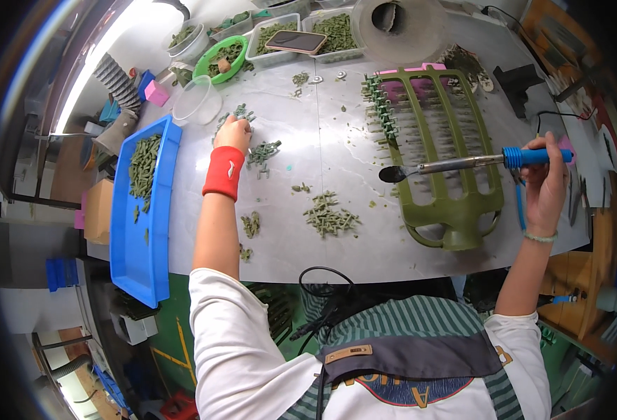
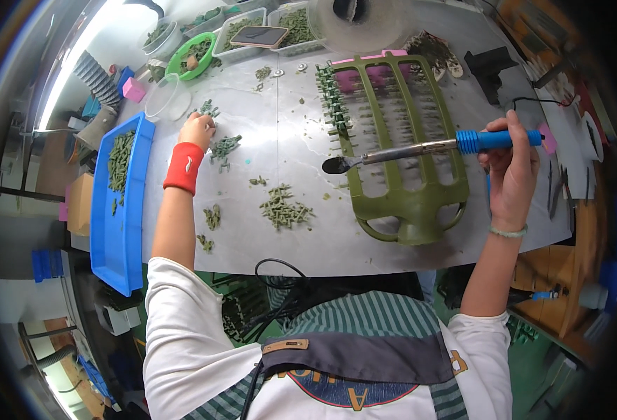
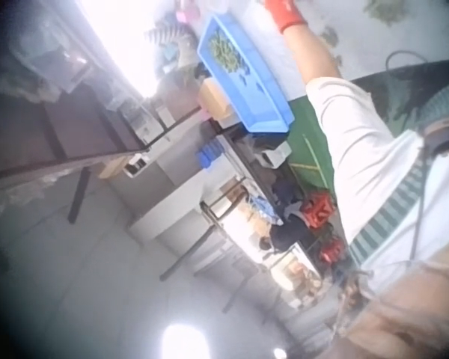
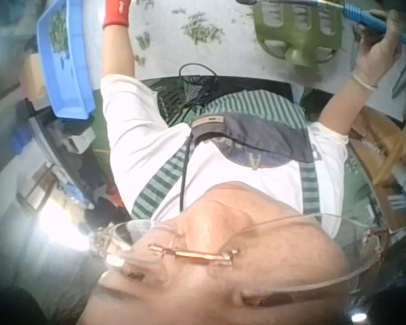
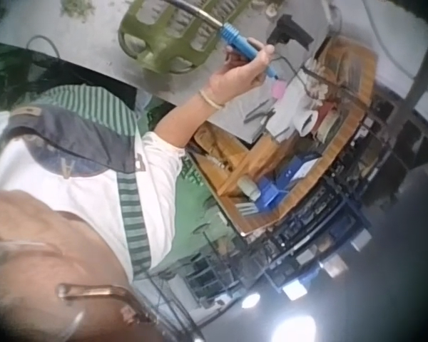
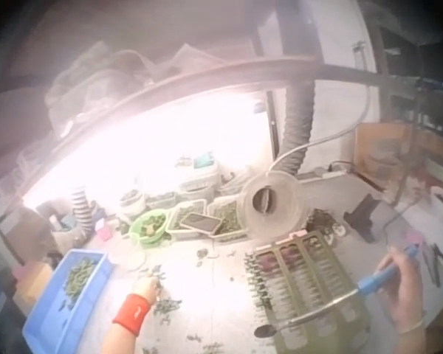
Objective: The person solders small green artificial leaf clusters onto a green plastic branch structure using a soldering iron, then picks up the assembled structure and uses a small tool to further secure a component by hand.
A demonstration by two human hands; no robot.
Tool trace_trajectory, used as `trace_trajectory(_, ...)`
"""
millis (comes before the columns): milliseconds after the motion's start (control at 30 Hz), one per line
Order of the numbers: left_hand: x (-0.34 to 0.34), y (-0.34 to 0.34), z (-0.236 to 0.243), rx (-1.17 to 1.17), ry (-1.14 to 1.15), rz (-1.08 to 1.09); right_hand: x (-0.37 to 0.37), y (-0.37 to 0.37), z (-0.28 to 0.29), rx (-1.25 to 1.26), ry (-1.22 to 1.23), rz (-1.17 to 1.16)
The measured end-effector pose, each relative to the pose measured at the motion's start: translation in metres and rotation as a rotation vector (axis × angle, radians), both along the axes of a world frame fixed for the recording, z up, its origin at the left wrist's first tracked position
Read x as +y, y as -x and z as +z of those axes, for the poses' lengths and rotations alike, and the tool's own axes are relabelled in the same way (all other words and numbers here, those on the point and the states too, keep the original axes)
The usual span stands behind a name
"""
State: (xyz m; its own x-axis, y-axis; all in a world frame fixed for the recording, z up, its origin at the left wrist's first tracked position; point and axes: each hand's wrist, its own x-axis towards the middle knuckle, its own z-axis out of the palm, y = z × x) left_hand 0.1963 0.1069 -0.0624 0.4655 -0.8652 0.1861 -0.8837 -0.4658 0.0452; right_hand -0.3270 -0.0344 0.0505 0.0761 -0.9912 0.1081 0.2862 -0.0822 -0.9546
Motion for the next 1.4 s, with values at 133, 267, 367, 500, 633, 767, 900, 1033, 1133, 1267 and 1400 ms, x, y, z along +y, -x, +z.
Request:
trace_trajectory(133,0.021,-0.003,0.003,0.096,0.039,-0.04,0.001,-0.004,0.0,-0.027,0.001,0.016)
trace_trajectory(267,0.011,0.063,0.019,0.485,0.436,-0.058,-0.003,0.002,-0.003,-0.023,0.017,-0.027)
trace_trajectory(367,0.0,0.136,0.042,0.734,0.508,-0.24,-0.005,0.005,-0.006,-0.021,0.025,-0.04)
trace_trajectory(500,-0.015,0.215,0.071,0.781,0.461,-0.439,-0.01,0.005,-0.015,-0.013,0.038,-0.039)
trace_trajectory(633,-0.033,0.243,0.072,0.51,0.502,-0.512,-0.013,0.005,-0.024,-0.023,0.013,-0.058)
trace_trajectory(767,-0.043,0.249,0.064,0.263,0.542,-0.564,-0.016,0.002,-0.038,-0.062,0.02,-0.05)
trace_trajectory(900,-0.046,0.254,0.065,0.235,0.511,-0.543,-0.017,-0.001,-0.044,-0.097,0.017,-0.029)
trace_trajectory(1033,-0.051,0.256,0.064,0.19,0.51,-0.551,-0.02,-0.003,-0.046,-0.102,0.009,0.014)
trace_trajectory(1133,-0.053,0.254,0.064,0.173,0.508,-0.557,-0.022,-0.003,-0.042,-0.101,0.051,0.002)
trace_trajectory(1267,-0.047,0.251,0.068,0.157,0.471,-0.527,-0.02,0.005,-0.031,-0.061,0.062,-0.046)
trace_trajectory(1400,-0.048,0.245,0.069,0.192,0.484,-0.637,-0.018,0.018,-0.022,-0.013,0.046,-0.048)
